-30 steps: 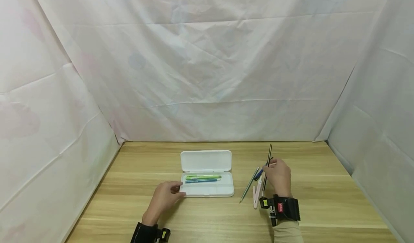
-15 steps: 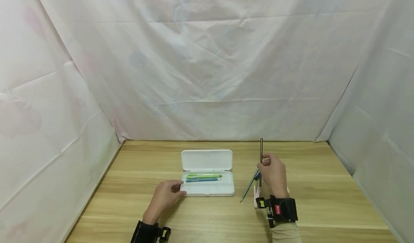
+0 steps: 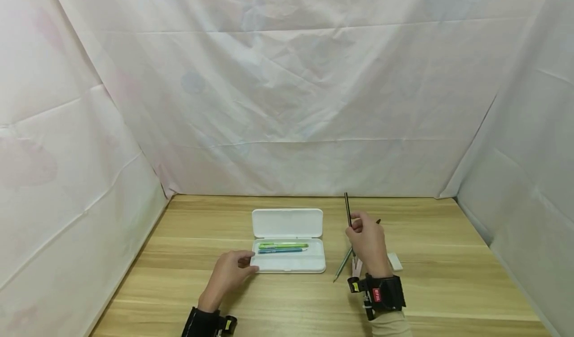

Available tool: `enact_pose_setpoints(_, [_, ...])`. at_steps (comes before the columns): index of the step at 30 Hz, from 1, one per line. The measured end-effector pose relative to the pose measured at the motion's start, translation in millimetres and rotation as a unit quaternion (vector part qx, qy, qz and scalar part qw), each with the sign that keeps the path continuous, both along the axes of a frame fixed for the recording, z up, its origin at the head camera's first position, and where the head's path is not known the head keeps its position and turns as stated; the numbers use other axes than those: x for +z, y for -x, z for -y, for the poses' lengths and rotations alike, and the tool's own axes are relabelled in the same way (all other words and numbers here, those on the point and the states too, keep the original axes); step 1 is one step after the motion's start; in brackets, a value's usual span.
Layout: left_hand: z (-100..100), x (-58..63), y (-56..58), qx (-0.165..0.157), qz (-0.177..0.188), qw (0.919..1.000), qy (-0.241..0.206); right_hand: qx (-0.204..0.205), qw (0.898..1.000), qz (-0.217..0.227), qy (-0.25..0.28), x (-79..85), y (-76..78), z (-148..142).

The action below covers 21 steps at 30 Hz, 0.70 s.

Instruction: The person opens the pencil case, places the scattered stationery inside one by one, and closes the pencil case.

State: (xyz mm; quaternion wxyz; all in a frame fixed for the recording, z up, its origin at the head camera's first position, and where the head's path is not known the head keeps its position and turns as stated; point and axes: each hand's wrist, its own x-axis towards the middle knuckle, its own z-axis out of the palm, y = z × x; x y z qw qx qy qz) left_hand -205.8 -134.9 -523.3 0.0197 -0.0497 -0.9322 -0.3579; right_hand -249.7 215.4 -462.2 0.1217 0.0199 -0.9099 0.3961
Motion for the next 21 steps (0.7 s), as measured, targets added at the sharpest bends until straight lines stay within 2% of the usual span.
enact_pose_setpoints(11, [0,0.1,-1.9,0.002,-0.005,1.0,-0.001,0.023,1.0,-0.004,-0.002,1.4,-0.7,13])
enact_pose_setpoints(21, [-1,-2.2,-1.2,0.002,-0.013,0.9999,-0.002,0.036,0.999,-0.025,-0.019,-0.2,-4.6,24])
